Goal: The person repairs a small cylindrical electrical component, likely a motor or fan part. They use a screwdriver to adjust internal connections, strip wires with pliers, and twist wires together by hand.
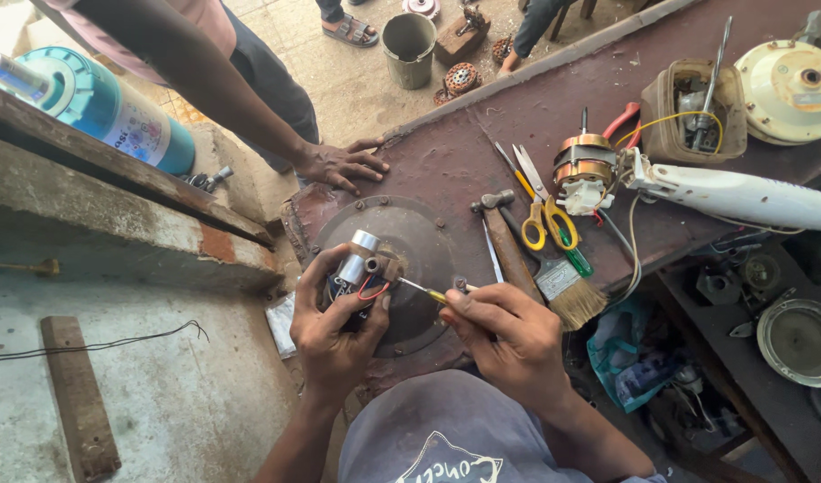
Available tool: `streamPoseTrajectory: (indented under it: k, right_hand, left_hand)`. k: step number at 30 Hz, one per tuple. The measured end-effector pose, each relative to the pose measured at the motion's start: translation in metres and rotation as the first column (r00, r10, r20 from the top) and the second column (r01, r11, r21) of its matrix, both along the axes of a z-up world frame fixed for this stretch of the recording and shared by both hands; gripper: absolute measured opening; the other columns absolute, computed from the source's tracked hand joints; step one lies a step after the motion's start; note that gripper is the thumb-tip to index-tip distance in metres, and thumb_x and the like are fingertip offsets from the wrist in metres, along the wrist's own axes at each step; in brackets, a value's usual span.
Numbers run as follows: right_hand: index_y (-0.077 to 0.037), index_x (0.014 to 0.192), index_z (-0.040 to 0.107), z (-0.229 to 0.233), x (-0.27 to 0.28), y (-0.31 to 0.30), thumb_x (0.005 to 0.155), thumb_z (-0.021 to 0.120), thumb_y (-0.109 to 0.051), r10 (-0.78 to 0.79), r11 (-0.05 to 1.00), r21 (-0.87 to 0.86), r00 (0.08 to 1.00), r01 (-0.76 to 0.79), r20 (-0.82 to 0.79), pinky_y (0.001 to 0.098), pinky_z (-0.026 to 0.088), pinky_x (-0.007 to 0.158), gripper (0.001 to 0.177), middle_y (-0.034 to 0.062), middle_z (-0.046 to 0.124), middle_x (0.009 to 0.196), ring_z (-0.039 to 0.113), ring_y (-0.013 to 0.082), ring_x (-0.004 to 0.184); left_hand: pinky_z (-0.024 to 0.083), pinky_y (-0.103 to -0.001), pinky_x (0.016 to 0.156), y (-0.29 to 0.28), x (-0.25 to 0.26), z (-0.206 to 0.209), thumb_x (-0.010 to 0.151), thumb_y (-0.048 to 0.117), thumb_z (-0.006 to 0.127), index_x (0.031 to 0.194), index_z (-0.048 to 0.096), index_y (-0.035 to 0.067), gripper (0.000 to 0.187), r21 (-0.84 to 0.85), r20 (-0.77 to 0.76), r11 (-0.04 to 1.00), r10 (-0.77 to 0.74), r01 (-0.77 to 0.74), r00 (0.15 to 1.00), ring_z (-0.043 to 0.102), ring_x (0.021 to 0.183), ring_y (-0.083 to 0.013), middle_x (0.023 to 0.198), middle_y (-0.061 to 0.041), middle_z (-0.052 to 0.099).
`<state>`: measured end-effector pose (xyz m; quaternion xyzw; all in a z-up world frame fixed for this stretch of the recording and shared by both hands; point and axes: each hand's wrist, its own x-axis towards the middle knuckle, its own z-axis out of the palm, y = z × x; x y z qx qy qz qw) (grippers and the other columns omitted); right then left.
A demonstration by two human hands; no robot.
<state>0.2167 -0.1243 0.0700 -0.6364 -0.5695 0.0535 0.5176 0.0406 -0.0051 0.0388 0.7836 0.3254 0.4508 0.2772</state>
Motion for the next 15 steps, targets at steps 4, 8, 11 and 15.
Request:
streamPoseTrajectory:
  k: [4,8,11,15]
  right_hand:
    - [-0.003,0.104,0.075,-0.0022,-0.0025,0.0001,0.089,0.08,-0.011,-0.01,1.0,0.001,0.999,0.01,-0.043,0.0241,0.052,0.053,0.018,0.0106,0.072,0.084,0.067,0.0117,0.063]
    - [0.0,0.106,0.073,-0.0061,-0.0034,-0.0014,0.088,0.081,-0.009,-0.039,0.993,-0.119,0.992,0.024,-0.123,0.0238,0.053,0.055,0.022,0.0073,0.074,0.082,0.07,0.0091,0.063]
    - [-0.001,0.104,0.075,-0.0066,-0.0013,-0.0011,0.09,0.081,-0.009,-0.038,0.991,-0.134,0.986,0.017,-0.163,0.0238,0.052,0.052,0.018,0.0075,0.074,0.08,0.069,0.009,0.06]
    - [0.0,0.103,0.073,-0.0047,0.0012,-0.0009,0.09,0.08,-0.013,0.029,1.0,-0.007,0.996,-0.03,-0.081,0.0232,0.054,0.053,0.02,0.0103,0.073,0.087,0.069,0.0106,0.065]
  left_hand:
    - [0.052,-0.042,0.107,-0.0004,0.0002,0.0007,0.081,0.012,0.084,0.098,0.079,0.007,0.018,0.009,-0.005,1.0,-0.002,0.003,1.0,0.062,0.13,-0.0346,0.138,-0.021,0.06]
    - [0.054,-0.04,0.105,-0.0009,-0.0006,0.001,0.081,0.012,0.084,0.098,0.079,0.008,0.018,-0.009,0.001,1.0,-0.008,0.008,1.0,0.064,0.127,-0.0323,0.136,-0.02,0.061]
    - [0.054,-0.04,0.105,-0.001,-0.0005,0.0017,0.081,0.011,0.084,0.098,0.079,0.008,0.018,-0.01,0.006,1.0,-0.006,0.006,1.0,0.064,0.127,-0.0316,0.136,-0.019,0.061]
    - [0.054,-0.04,0.105,-0.0008,0.0001,0.0012,0.081,0.011,0.085,0.098,0.079,0.008,0.019,-0.003,0.003,1.0,0.001,-0.001,1.0,0.064,0.126,-0.0311,0.136,-0.019,0.061]
